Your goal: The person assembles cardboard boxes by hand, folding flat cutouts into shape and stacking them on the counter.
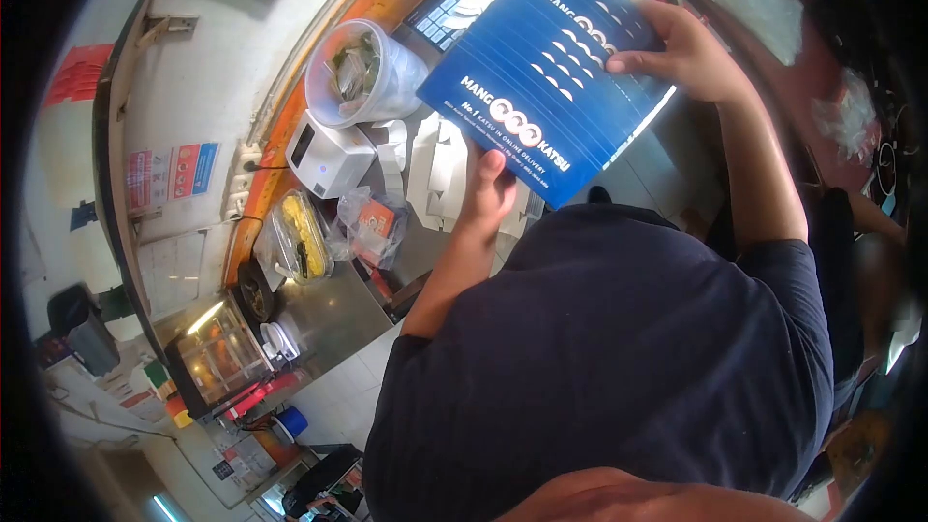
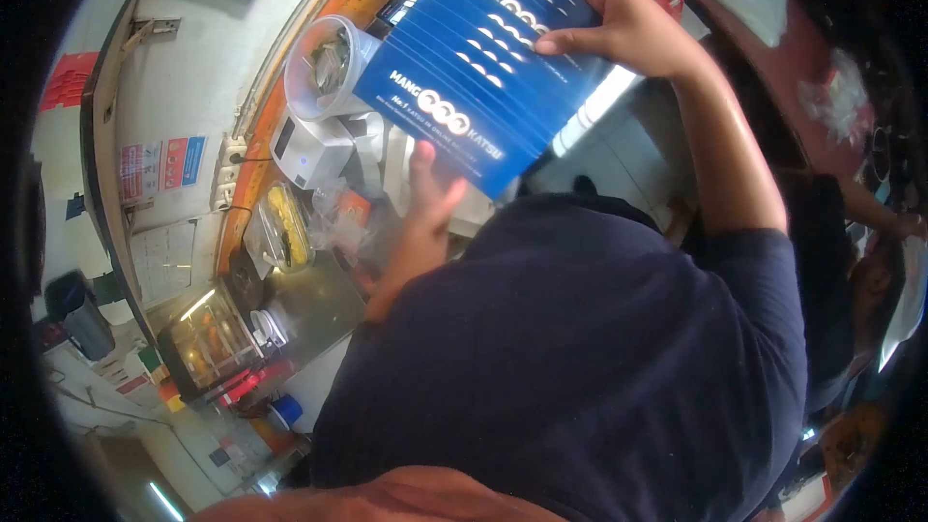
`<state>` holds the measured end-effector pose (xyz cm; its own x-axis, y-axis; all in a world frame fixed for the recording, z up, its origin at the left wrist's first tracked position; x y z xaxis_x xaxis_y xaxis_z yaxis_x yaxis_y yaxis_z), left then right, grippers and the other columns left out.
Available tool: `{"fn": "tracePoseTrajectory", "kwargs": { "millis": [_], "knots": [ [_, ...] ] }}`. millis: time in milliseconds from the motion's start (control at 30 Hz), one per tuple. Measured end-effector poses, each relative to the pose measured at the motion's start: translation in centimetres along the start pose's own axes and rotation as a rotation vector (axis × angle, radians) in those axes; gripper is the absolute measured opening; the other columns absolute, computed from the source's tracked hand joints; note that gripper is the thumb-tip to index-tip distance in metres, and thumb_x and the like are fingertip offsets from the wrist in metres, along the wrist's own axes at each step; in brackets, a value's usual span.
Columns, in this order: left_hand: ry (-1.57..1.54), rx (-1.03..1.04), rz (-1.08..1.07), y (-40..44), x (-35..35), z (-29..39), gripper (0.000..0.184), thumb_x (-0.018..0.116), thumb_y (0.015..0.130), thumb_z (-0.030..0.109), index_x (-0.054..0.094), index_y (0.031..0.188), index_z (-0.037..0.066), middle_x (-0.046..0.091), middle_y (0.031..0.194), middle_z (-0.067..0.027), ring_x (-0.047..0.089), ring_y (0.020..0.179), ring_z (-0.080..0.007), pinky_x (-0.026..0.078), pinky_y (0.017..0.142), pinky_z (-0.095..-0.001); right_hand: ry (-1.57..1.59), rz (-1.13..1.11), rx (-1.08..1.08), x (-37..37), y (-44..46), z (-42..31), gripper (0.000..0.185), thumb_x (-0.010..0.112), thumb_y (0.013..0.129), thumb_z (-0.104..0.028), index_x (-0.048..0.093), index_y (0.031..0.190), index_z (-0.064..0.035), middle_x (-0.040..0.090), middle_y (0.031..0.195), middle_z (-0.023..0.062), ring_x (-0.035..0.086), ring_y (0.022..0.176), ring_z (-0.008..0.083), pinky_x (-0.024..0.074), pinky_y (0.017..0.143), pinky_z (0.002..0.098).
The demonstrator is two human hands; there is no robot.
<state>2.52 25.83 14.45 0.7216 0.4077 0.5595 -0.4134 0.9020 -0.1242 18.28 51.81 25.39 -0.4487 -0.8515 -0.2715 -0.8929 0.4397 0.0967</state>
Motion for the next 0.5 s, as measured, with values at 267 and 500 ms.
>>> {"fn": "tracePoseTrajectory", "kwargs": {
  "millis": [267,500],
  "knots": [
    [0.017,0.11,0.066,1.0,0.3,2.2,0.072,0.08,0.087,0.024,0.047,0.149,0.005,0.062,0.132,-0.0096,0.063,0.124,-0.0233,0.052,0.107,-0.041,-0.551,0.278,-0.118,-0.2,-0.6,-4.9,0.092,0.095,0.08,-0.028,0.049,0.154,0.0001,0.065,0.136,0.0236,0.061,0.132,0.0321,0.0449,0.114,0.0433],
    [0.009,0.312,0.083,-0.5,0.9,2.4,0.075,0.075,0.09,0.024,0.042,0.155,0.007,0.056,0.144,-0.0087,0.057,0.134,-0.0248,0.047,0.115,-0.044,-0.505,0.595,-0.479,5.0,-2.9,-6.3,0.127,0.098,0.074,-0.038,0.017,0.167,-0.0067,0.026,0.164,0.0296,0.031,0.154,0.0452,0.0273,0.126,0.0574]
  ]
}}
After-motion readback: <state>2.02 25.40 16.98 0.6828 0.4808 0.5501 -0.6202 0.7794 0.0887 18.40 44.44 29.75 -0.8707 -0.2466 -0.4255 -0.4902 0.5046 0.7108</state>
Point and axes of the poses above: each hand's wrist, its own y-axis towards the middle knuckle, its own x-axis out of the palm, z = x × y, the point moved 5 cm from there along y, towards the middle knuckle
